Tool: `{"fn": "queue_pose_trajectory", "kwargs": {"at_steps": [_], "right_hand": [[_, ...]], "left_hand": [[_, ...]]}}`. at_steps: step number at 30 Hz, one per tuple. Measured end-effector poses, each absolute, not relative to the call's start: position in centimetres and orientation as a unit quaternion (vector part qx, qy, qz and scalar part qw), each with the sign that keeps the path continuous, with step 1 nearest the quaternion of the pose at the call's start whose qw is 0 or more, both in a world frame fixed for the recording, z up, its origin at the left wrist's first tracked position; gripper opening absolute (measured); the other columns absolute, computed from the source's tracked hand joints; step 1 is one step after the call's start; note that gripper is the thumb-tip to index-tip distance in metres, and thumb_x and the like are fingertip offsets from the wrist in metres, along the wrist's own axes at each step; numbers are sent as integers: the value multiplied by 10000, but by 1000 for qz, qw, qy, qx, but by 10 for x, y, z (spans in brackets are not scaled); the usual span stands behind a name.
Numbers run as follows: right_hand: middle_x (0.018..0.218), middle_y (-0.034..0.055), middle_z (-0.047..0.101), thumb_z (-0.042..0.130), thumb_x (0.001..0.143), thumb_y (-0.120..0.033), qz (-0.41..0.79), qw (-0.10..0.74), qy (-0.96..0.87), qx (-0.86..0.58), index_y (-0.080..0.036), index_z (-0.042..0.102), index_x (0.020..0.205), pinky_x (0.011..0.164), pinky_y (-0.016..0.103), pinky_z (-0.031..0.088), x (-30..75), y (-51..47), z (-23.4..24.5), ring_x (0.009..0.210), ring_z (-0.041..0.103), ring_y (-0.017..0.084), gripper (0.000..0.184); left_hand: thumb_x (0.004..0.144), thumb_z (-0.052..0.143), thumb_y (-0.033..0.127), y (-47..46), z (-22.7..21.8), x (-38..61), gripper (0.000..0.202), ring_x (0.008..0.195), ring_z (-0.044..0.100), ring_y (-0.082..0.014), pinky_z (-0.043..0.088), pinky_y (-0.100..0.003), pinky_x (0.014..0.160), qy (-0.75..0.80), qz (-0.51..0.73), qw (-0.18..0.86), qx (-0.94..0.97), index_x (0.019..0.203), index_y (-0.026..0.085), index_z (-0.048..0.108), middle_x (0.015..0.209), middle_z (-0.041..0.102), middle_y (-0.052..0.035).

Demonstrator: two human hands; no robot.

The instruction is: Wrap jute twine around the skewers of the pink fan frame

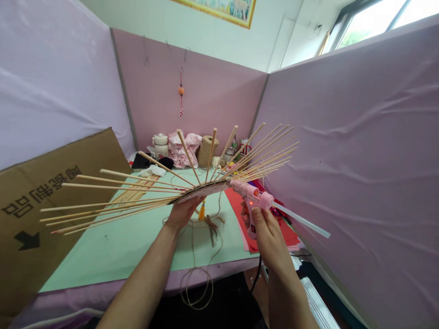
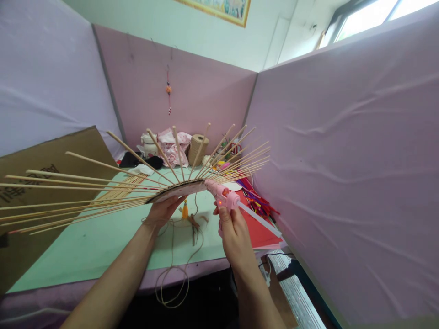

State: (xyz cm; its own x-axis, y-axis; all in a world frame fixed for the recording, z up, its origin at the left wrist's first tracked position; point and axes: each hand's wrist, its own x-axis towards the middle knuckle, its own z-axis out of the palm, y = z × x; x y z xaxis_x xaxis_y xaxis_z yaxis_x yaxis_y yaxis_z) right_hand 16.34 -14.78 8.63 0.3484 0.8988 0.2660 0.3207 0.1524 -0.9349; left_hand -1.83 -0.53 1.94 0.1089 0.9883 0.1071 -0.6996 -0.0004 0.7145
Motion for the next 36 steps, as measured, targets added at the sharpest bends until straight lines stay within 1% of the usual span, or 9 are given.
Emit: {"fn": "queue_pose_trajectory", "kwargs": {"at_steps": [4,9,13,19,25,31,36], "right_hand": [[635,-3,529,446,868,-657,265,565,-509,-593,-198,627,849,557,258,451,162,-148,85,593,515,151,494],[648,-1,537,456,869,-652,274,567,-506,-590,-193,633,867,554,249,450,162,-149,82,598,509,145,493],[659,-2,539,455,877,-640,272,568,-506,-589,-191,627,875,566,250,450,162,-147,81,607,511,144,481],[652,-10,521,455,884,-630,278,571,-506,-584,-190,617,886,561,247,442,162,-146,80,610,506,143,469],[670,-1,548,458,886,-620,266,568,-512,-587,-185,625,876,591,257,443,162,-147,80,627,514,147,466],[720,17,575,469,884,-614,279,572,-505,-583,-182,620,892,574,255,439,160,-147,79,632,513,147,457],[709,9,555,475,888,-605,288,572,-505,-579,-181,620,907,575,249,435,160,-147,76,643,504,143,448]], "left_hand": [[450,882,129,-4,17,-18,351,858,696,-211,502,-473,991,219,630,671,325,765,205,746,824,750,-1],[434,896,163,-2,14,-19,366,878,694,-212,531,-433,956,219,630,667,331,768,202,751,846,756,-17],[419,900,168,-3,15,-19,378,876,695,-215,510,-450,988,230,628,667,328,766,199,752,845,757,-16],[415,900,161,-6,21,-18,383,893,693,-229,454,-502,1044,233,625,670,325,767,178,750,840,753,-31],[431,891,161,-5,18,-18,349,901,689,-219,459,-493,1043,236,624,670,327,748,187,747,845,752,-17],[433,891,153,-4,16,-18,369,929,689,-244,450,-508,1049,230,627,671,321,774,161,749,859,751,-36],[452,894,173,-5,17,-17,344,932,689,-241,476,-502,1025,226,628,668,328,763,195,749,857,753,-13]]}}
